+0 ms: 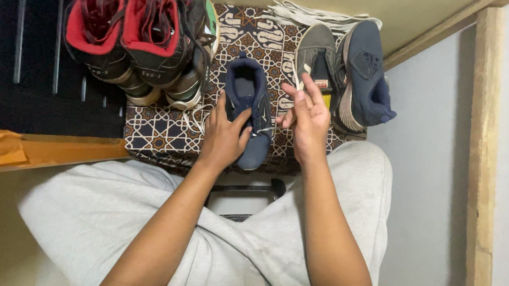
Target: The person unlaces a black high-top sneaker, then picks up a blue sneaker and begins to lace it. The person handles the laces by hand, threading them through the eyelets and tying a knot.
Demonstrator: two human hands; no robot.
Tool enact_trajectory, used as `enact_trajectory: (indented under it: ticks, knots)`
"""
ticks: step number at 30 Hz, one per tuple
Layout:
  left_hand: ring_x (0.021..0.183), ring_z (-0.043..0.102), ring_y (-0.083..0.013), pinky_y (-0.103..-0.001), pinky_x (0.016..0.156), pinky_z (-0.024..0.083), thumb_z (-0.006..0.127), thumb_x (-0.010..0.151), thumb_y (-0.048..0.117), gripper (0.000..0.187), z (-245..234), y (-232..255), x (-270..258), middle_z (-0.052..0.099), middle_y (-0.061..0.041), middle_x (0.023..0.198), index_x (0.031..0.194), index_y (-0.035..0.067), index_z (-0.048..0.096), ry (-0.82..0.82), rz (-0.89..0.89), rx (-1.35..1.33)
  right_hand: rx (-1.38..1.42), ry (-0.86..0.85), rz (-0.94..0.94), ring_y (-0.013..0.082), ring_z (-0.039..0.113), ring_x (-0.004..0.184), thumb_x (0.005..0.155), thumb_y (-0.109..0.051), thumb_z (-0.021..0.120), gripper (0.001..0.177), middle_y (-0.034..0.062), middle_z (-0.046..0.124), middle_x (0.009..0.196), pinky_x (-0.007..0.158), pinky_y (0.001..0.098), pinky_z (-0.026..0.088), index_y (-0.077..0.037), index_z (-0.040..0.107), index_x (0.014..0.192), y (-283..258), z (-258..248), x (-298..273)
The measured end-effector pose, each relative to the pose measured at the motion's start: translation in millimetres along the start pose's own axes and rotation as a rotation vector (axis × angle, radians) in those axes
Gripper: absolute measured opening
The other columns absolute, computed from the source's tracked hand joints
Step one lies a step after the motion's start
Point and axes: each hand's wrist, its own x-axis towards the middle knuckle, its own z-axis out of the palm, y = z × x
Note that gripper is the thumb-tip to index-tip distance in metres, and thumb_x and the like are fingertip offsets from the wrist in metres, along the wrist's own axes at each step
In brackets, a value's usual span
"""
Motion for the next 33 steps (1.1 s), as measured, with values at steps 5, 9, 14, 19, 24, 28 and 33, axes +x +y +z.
enact_trajectory:
  ticks: [5, 9, 14, 19, 24, 28, 33]
  knots:
    - [0.129, 0.045, -0.0462, -0.055, 0.101, 0.041, 0.079, 0.083, 0.029, 0.041, -5, 15, -10, 0.04, -0.03, 0.148, 0.12, 0.015, 0.07, 0.065, -0.062, 0.128, 0.304, -0.165, 0.273, 0.007, 0.055, 0.069, 0.107, -0.02, 0.058, 0.048, 0.0088, 0.066, 0.135, 0.076, 0.0314, 0.053, -0.001, 0.049, 0.151, -4, -24, -11]
    - [0.129, 0.044, -0.0437, -0.056, 0.099, 0.039, 0.079, 0.083, 0.031, 0.029, -2, 24, -17, 0.05, -0.027, 0.14, 0.107, 0.015, 0.075, 0.116, -0.078, 0.212, 0.358, -0.147, 0.206, 0.0108, 0.058, 0.071, 0.109, -0.026, 0.058, 0.043, 0.0105, 0.067, 0.126, 0.072, 0.0333, 0.052, -0.002, 0.052, 0.144, -4, -32, -19]
    - [0.128, 0.042, -0.044, -0.056, 0.097, 0.036, 0.077, 0.081, 0.029, 0.022, 5, 32, -23, 0.055, -0.027, 0.132, 0.094, 0.012, 0.08, 0.166, -0.095, 0.281, 0.277, -0.145, 0.073, 0.0092, 0.055, 0.064, 0.108, -0.025, 0.06, 0.037, 0.0098, 0.072, 0.117, 0.069, 0.0322, 0.051, -0.002, 0.056, 0.137, -11, -26, -30]
    - [0.125, 0.043, -0.0416, -0.057, 0.095, 0.034, 0.077, 0.082, 0.026, 0.021, 14, 38, -22, 0.056, -0.025, 0.125, 0.088, 0.007, 0.08, 0.169, -0.177, 0.302, 0.258, -0.167, 0.08, 0.0079, 0.056, 0.064, 0.102, -0.018, 0.064, 0.038, 0.0041, 0.072, 0.106, 0.065, 0.0279, 0.048, -0.007, 0.06, 0.139, -20, -24, -35]
    - [0.127, 0.042, -0.0407, -0.056, 0.097, 0.033, 0.076, 0.082, 0.023, 0.019, 21, 34, -19, 0.055, -0.025, 0.126, 0.087, 0.005, 0.079, 0.176, -0.192, 0.252, 0.393, -0.286, 0.009, 0.0108, 0.057, 0.076, 0.107, -0.015, 0.066, 0.019, 0.0042, 0.074, 0.109, 0.074, 0.0296, 0.047, -0.007, 0.066, 0.125, -20, -29, -35]
    - [0.119, 0.049, -0.0443, -0.054, 0.097, 0.039, 0.076, 0.082, 0.02, 0.02, 17, 15, -24, 0.057, -0.031, 0.121, 0.093, 0.003, 0.079, 0.191, -0.054, -0.076, 0.413, -0.309, -0.005, 0.0133, 0.058, 0.079, 0.106, -0.018, 0.065, 0.011, 0.0041, 0.074, 0.107, 0.076, 0.0336, 0.048, -0.011, 0.067, 0.116, -22, -29, -33]
    - [0.105, 0.071, -0.0299, -0.041, 0.096, 0.053, 0.069, 0.089, 0.019, 0.015, 1, -31, -20, 0.074, -0.013, 0.103, 0.095, 0.008, 0.077, 0.313, -0.393, -0.519, 0.397, -0.267, 0.021, 0.0124, 0.056, 0.081, 0.107, -0.022, 0.064, 0.011, 0.0004, 0.068, 0.101, 0.075, 0.0334, 0.047, -0.012, 0.066, 0.11, -22, -27, -33]
